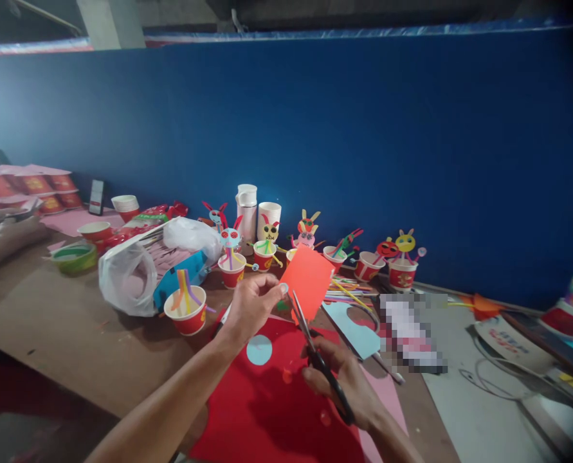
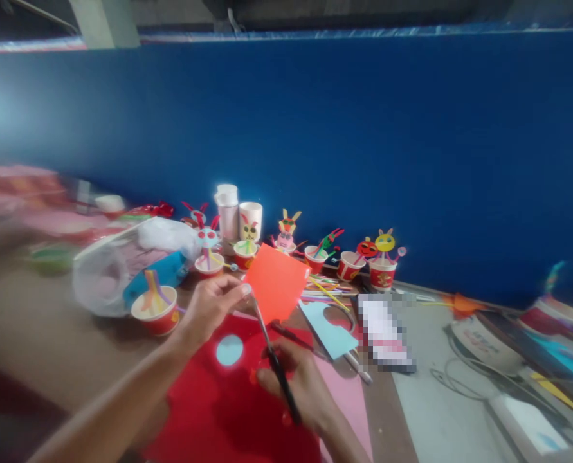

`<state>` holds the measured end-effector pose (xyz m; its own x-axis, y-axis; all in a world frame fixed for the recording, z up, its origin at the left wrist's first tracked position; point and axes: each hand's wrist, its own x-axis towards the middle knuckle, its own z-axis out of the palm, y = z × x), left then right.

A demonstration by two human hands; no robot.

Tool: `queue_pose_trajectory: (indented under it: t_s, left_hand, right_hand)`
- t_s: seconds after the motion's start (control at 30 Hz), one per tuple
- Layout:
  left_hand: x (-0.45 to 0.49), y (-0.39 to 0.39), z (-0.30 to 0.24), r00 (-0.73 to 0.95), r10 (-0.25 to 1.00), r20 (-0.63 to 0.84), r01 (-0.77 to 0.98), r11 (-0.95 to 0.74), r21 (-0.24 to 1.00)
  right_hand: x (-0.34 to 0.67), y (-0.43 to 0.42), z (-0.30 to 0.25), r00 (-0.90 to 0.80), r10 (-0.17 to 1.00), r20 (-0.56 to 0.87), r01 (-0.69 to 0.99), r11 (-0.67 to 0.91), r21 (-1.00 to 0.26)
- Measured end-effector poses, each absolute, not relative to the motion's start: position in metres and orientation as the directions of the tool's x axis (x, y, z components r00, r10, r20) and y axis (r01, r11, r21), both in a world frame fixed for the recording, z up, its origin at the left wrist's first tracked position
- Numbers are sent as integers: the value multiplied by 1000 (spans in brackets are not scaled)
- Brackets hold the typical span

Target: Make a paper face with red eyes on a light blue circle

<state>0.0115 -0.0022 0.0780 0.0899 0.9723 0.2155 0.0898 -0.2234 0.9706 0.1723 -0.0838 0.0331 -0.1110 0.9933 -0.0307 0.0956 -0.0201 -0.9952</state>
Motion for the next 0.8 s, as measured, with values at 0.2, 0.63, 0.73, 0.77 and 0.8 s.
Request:
queue_pose_trajectory:
  t_s: [0.2,0.63,0.73,0.77,0.8]
  left_hand:
    - [9,-3,76,75,957,280,185,-289,939]
    - [15,-10,75,107,978,178,106,-189,976]
    - [19,-11,76,181,982,52,-46,-44,998]
    - [19,-11,76,211,977,24,-87,-6,996]
    - [20,-11,76,235,972,5,-120,23,992]
  right_hand:
    - [173,-83,29,-111,994,23,143,39,-989]
    - [176,-81,27,-145,988,-60,153,-38,-988]
    - [177,-81,27,-162,985,-58,127,-38,-991]
    - [178,-80,27,-165,985,-56,125,-36,-991]
    - [179,-80,27,-171,984,-47,123,-26,-992]
